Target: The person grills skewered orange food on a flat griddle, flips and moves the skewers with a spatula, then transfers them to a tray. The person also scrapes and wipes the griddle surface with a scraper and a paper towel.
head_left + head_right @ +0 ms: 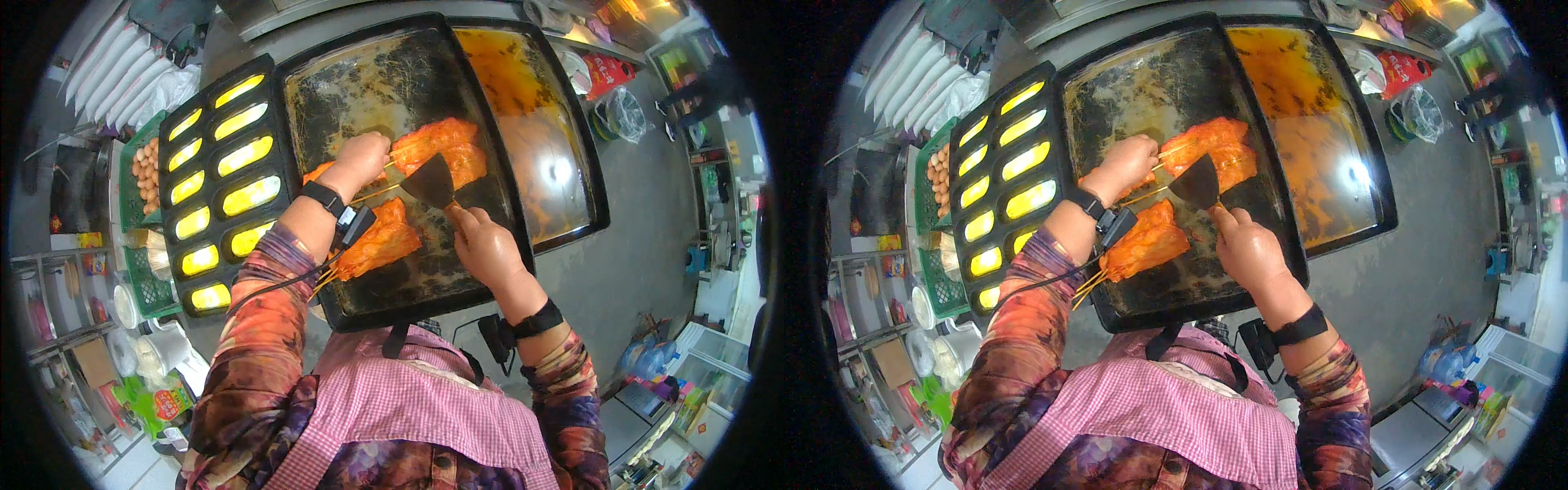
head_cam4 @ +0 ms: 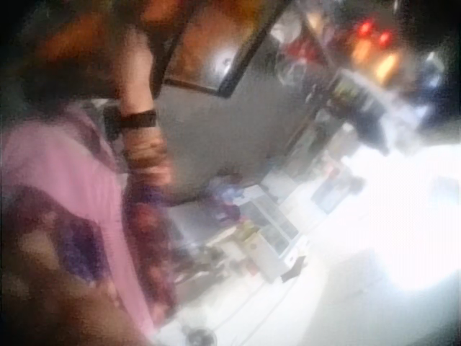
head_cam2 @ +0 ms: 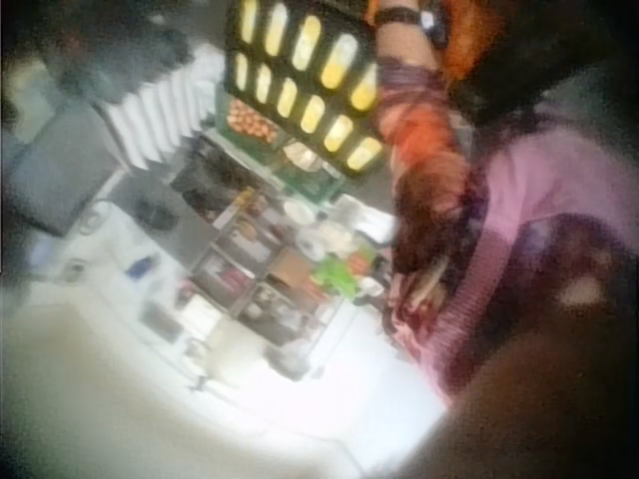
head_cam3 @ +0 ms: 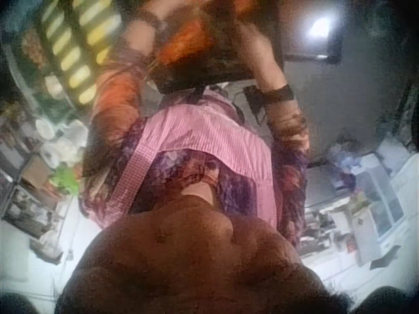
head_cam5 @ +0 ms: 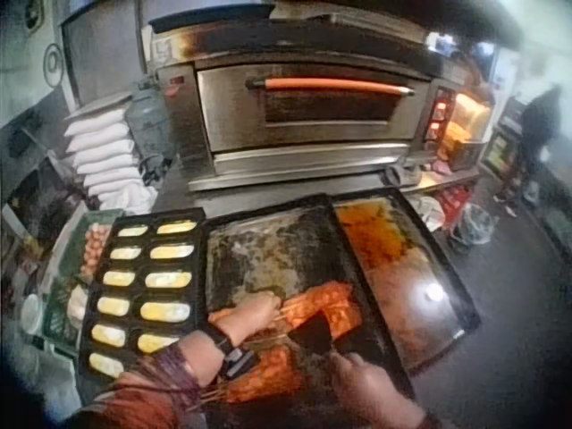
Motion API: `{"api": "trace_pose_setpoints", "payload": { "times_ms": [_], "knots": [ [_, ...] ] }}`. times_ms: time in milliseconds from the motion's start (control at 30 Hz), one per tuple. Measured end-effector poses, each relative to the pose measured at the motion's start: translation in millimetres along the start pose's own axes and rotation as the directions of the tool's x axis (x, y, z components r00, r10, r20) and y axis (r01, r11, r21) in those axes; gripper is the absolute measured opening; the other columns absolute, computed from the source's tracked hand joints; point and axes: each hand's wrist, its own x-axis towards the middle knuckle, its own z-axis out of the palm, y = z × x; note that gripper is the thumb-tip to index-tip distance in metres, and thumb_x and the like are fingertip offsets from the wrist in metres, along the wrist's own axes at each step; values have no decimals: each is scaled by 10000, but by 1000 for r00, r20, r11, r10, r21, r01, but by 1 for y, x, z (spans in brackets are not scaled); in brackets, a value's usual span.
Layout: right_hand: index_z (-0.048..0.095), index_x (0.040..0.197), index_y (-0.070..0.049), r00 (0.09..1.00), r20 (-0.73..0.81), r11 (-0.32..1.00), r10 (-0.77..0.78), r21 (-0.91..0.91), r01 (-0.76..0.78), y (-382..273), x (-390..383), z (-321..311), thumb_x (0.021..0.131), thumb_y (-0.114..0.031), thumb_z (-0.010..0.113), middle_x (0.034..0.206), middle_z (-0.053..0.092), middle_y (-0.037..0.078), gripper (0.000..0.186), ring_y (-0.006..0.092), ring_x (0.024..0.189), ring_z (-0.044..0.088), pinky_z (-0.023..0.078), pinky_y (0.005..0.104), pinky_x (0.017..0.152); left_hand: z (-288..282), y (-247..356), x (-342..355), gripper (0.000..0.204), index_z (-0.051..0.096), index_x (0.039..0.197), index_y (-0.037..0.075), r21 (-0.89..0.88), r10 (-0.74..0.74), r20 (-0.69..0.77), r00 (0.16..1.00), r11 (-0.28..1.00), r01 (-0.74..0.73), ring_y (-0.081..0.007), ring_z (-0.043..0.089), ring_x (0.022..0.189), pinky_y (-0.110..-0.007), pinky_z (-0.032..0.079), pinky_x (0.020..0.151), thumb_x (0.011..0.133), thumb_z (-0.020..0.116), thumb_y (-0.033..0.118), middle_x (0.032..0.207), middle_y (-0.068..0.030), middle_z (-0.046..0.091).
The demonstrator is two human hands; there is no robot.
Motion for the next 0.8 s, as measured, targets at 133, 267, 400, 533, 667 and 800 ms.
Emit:
{"api": "trace_pose_setpoints", "payload": {
  "times_ms": [133, 267, 400, 533, 667, 800],
  "knots": [
    [556, 1159, -75, 1000, 1, 1000, 12, -2, -12, 5, -1, 8, 847, -121, 519, 923, 590, 152, 317, 358, 750, 627, 522, 446, 646, -3, -3, 2, 148, 632, 860, 15, 227, 140, -74, 987, 967, -120, -350, 612, 867, -446, 492, 747, 752, 631, 116, 913, -174, 613],
    [555, 1155, -77, 1000, -14, 1000, 9, -4, -9, 7, -2, 10, 850, -121, 515, 919, 589, 155, 311, 360, 737, 627, 522, 449, 636, -25, -13, 4, 174, 619, 902, -2, 103, 96, -19, 995, 990, -93, -365, 605, 872, -450, 486, 767, 809, 576, 138, 940, -188, 608],
    [556, 1157, -83, 999, 23, 999, 31, -28, -30, 6, -1, 9, 850, -122, 515, 928, 589, 156, 312, 361, 738, 627, 523, 449, 635, -55, -33, -5, 181, 609, 933, 9, -70, 60, -66, 996, 995, -65, -384, 578, 904, -435, 470, 783, 875, 537, 165, 950, -195, 596],
    [557, 1156, -87, 999, 23, 999, 25, -36, -24, 5, 0, 9, 845, -121, 519, 936, 590, 157, 315, 363, 740, 627, 524, 448, 636, -85, -50, -38, 192, 617, 948, 0, -229, -3, -248, 969, 972, -56, -349, 594, 907, -393, 471, 788, 881, 563, 171, 948, -181, 608],
    [554, 1126, -61, 999, 18, 999, 49, 17, -50, 4, -1, 6, 814, -109, 578, 996, 589, 161, 317, 383, 801, 610, 518, 445, 684, -110, -44, -88, 129, 626, 943, 1, -427, -172, -397, 902, 904, -15, -307, 608, 872, -337, 485, 771, 870, 566, 89, 930, -153, 625],
    [568, 1144, -48, 998, -11, 995, 60, 80, -59, 7, -3, 1, 807, -100, 598, 1015, 603, 176, 343, 391, 845, 610, 522, 434, 720, -122, -14, -131, 115, 636, 934, 20, -122, 248, -502, 828, 928, -351, -300, 612, 859, -353, 495, 764, 831, 589, 39, 917, -120, 643]
  ]
}}
